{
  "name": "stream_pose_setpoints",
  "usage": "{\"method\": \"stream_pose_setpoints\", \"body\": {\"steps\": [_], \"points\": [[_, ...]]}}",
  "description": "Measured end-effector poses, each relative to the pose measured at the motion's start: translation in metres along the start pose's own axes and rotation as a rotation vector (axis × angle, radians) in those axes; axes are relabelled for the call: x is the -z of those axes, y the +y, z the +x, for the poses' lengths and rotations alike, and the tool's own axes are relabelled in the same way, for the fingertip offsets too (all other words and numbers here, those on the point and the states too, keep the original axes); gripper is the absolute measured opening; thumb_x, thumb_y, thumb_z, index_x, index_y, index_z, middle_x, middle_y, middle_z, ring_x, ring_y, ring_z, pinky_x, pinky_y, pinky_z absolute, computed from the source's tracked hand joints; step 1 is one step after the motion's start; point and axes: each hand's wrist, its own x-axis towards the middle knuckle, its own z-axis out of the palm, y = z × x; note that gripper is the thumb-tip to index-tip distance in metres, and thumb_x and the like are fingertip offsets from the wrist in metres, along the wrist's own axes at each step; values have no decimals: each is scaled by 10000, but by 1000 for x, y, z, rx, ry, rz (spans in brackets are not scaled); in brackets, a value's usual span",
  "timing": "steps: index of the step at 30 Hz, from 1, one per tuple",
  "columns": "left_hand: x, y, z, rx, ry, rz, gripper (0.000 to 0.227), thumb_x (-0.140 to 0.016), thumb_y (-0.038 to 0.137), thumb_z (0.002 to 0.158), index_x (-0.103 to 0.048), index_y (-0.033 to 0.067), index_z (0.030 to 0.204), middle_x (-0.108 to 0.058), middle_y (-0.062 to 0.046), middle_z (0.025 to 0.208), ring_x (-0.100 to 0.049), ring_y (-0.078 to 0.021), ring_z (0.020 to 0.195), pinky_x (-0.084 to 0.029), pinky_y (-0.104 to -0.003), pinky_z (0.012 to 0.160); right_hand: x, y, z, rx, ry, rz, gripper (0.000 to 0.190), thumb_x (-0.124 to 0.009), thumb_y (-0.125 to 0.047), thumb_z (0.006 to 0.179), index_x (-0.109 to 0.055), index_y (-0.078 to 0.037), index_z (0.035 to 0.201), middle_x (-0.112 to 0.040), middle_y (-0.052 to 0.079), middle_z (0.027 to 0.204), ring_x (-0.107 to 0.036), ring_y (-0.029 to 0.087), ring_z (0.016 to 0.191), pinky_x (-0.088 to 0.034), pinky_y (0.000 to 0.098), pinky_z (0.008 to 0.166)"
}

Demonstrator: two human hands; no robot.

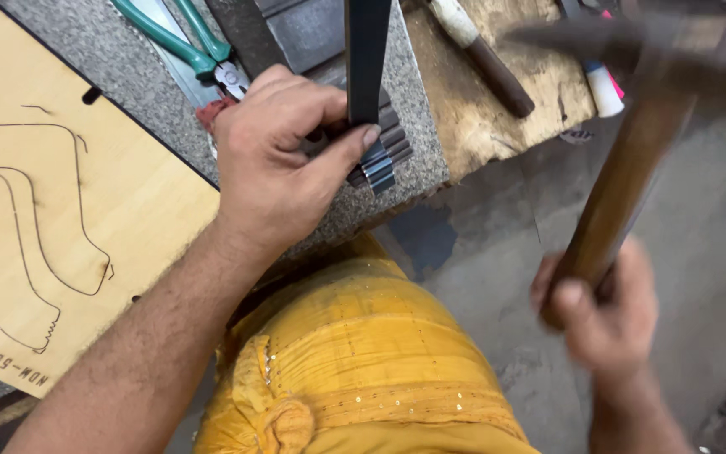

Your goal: The person aligns a thin metal strip along a wavy template on a wooden board, then repeatedly hammers the strip against a grooved metal block to create a corrugated texture. The person checks the fit against the template multiple times during the process.

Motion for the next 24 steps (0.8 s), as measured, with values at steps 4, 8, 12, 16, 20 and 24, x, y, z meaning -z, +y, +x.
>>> {"method": "stream_pose_setpoints", "body": {"steps": [4,8,12,16,20,24], "points": [[0,-4,-2,2,-12,-37,137,-865,31,952,-728,30,958,-696,-31,839,-604,-149,773,-460,-296,753,-47,-10,-62,219,3,-90,688,-609,-119,1052,-273,-115,1652,-730,153,1041,-718,142,762,-619,275,647],[0,-6,2,-18,-22,-70,136,-848,2,919,-717,24,951,-681,-32,839,-575,-155,782,-449,-308,728,-70,-14,-80,202,0,-138,720,-628,-49,1026,-287,-165,1650,-738,170,1052,-715,122,743,-625,263,653],[0,-10,3,-83,-25,-67,153,-850,-11,938,-705,25,968,-666,-30,865,-563,-153,807,-438,-326,758,-81,-14,-79,270,40,-287,748,-664,-46,1002,-305,-168,1647,-718,132,989,-713,142,779,-616,287,709],[-1,-12,2,-78,-20,-68,144,-826,-29,927,-702,29,970,-634,-29,849,-566,-149,834,-439,-317,750,-88,-13,-77,251,31,-406,780,-694,-45,972,-295,-151,1634,-717,109,950,-712,148,783,-590,283,701],[-1,-10,3,-103,-3,-71,154,-838,-29,936,-694,25,937,-622,-35,823,-561,-155,809,-435,-328,739,-86,-18,-79,253,25,-413,769,-691,-29,978,-300,-135,1631,-717,104,940,-709,146,782,-590,279,706],[-2,-9,4,-97,-2,-99,147,-784,-68,882,-685,31,928,-625,-34,827,-570,-159,812,-452,-319,723,-86,-24,-81,314,48,-302,768,-660,-39,1007,-262,-147,1655,-727,156,1039,-735,128,817,-622,259,736]]}}
